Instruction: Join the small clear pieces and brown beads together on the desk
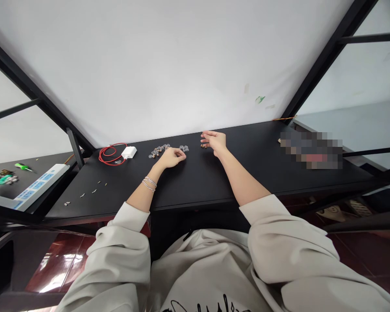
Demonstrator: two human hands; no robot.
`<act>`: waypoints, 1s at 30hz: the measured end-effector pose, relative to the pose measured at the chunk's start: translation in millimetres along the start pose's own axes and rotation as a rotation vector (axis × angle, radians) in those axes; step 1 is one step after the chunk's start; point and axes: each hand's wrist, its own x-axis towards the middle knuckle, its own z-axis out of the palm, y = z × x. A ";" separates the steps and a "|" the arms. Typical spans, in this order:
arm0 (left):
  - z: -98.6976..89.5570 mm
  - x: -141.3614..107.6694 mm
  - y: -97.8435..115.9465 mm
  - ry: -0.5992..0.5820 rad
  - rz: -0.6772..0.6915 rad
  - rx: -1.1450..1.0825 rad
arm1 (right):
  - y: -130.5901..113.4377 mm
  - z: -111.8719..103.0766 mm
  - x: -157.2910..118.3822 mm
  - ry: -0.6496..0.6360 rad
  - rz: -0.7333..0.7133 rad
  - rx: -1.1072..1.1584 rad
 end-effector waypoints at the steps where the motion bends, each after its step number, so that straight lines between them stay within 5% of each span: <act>1: 0.0 0.0 0.0 0.000 0.001 0.001 | 0.4 0.2 0.3 -0.001 -0.002 -0.002; 30: -0.7 -0.7 0.0 0.000 0.010 0.010 | 4.0 1.4 3.5 0.039 -0.009 -0.010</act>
